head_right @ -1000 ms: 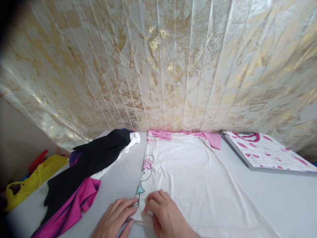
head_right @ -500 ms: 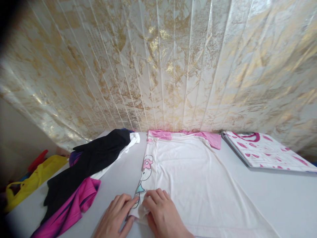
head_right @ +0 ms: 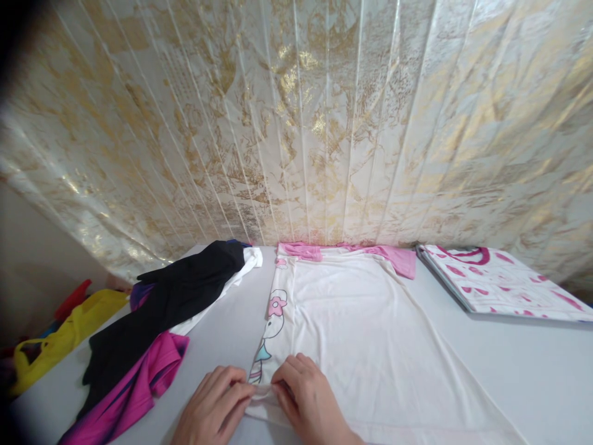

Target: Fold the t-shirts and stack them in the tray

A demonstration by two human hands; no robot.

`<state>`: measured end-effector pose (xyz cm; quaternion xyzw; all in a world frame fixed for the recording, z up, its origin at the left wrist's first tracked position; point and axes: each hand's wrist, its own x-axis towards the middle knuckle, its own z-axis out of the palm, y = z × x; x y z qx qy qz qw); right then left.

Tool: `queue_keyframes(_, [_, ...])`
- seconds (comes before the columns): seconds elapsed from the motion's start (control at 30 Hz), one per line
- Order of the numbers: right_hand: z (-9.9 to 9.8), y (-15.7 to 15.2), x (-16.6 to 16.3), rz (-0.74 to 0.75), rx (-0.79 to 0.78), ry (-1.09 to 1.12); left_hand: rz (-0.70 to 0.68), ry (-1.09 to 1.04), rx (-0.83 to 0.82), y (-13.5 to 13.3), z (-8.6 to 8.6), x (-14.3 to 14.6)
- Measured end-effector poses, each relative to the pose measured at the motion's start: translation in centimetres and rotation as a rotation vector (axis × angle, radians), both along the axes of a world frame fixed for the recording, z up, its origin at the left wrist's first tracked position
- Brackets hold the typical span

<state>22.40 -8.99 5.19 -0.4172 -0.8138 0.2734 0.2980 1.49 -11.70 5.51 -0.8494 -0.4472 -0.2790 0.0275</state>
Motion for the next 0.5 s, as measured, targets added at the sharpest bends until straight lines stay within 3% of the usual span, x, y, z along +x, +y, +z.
queue_keyframes(0.1, [0.24,-0.07,0.13,0.039,-0.014,0.011,0.004,-0.009,0.031,-0.01,0.14,0.08])
queue_keyframes(0.27, [-0.04,-0.13,0.2,0.231,0.052,0.009,-0.01,-0.021,0.0,-0.08,0.21,0.2])
queue_keyframes(0.5, [-0.65,-0.19,-0.04,0.177,0.109,-0.03,-0.117,-0.02,0.068,-0.23,0.66,0.22])
